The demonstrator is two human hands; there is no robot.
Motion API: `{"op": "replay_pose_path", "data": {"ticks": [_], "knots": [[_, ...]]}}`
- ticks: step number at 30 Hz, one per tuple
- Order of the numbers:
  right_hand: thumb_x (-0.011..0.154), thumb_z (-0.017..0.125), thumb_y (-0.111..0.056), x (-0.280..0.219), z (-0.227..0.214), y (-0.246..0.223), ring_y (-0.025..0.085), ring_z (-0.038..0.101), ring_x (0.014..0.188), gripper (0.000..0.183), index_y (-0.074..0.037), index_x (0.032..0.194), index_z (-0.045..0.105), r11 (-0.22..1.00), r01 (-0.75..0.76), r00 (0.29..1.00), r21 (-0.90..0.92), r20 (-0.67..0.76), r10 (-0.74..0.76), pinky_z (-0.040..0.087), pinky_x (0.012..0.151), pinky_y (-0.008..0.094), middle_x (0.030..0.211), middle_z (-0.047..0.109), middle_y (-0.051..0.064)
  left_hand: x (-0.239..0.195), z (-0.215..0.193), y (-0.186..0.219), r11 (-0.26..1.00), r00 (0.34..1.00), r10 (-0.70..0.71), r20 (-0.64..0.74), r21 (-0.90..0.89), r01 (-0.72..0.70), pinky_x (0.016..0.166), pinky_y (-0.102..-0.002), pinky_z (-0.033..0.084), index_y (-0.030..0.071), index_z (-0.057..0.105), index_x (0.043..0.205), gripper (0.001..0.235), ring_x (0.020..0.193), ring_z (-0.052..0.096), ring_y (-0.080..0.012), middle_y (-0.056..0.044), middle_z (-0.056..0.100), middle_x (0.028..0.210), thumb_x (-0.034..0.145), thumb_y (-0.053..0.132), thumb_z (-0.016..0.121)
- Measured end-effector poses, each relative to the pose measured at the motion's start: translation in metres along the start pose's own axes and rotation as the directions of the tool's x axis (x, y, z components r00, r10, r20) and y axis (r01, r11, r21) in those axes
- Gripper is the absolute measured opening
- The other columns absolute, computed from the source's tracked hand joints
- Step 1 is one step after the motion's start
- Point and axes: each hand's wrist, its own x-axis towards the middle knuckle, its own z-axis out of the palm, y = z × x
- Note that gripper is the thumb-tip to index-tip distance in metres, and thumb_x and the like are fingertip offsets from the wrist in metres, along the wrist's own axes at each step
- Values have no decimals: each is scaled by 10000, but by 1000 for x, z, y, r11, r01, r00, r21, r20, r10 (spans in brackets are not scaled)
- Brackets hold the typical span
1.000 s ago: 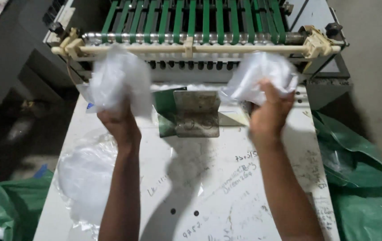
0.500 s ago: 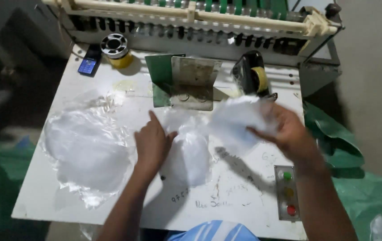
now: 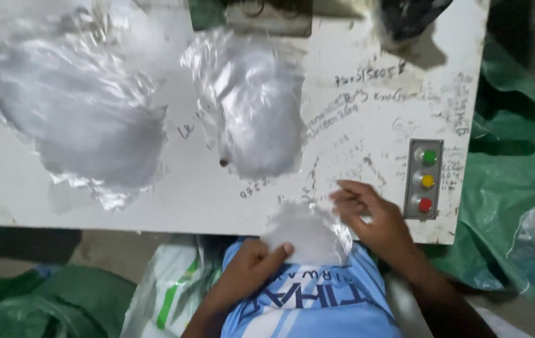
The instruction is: Folding and stacking thin plastic bags at a packaging workstation
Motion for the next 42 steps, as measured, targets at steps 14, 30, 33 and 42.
{"op": "replay_pose_path", "data": {"ticks": [14, 30, 33, 42], "knots": [[880, 706, -245, -5, 63, -23, 229, 663, 957, 449, -52, 1269, 593, 827, -69, 955, 558, -203, 216, 550, 780, 332, 1103, 656, 128, 35, 30, 31, 947, 874, 248, -418, -84, -309, 902, -318, 544, 121, 683, 1149, 347, 1032, 690, -161, -47, 737, 1105, 874, 324, 741], [797, 774, -206, 7, 53, 19, 479, 746, 801, 703, 78, 1360, 464, 345, -161, 963, 925, 223, -151, 657, 620, 555, 1043, 675, 341, 26, -69, 32, 934, 240, 203, -949, 114, -339, 742, -296, 518, 126, 639, 956, 85, 819, 606, -143, -18, 669, 892, 993, 201, 653], [869, 645, -255, 5, 51, 9, 505, 689, 701, 545, 41, 1306, 509, 421, -315, 948, 851, 307, 87, 591, 552, 558, 819, 677, 421, 45, -124, 25, 978, 138, 204, -969, 195, -76, 718, -340, 457, 157, 624, 928, 235, 745, 531, -149, 11, 629, 920, 879, 324, 783], [889, 655, -142, 7, 47, -24, 452, 732, 718, 441, 58, 1278, 595, 607, -207, 946, 767, -1, 324, 580, 597, 488, 853, 741, 374, 57, -149, 4, 925, 336, 368, -867, 376, -42, 664, -398, 427, 104, 522, 927, 460, 763, 570, -213, -50, 569, 844, 1067, 521, 385]]}}
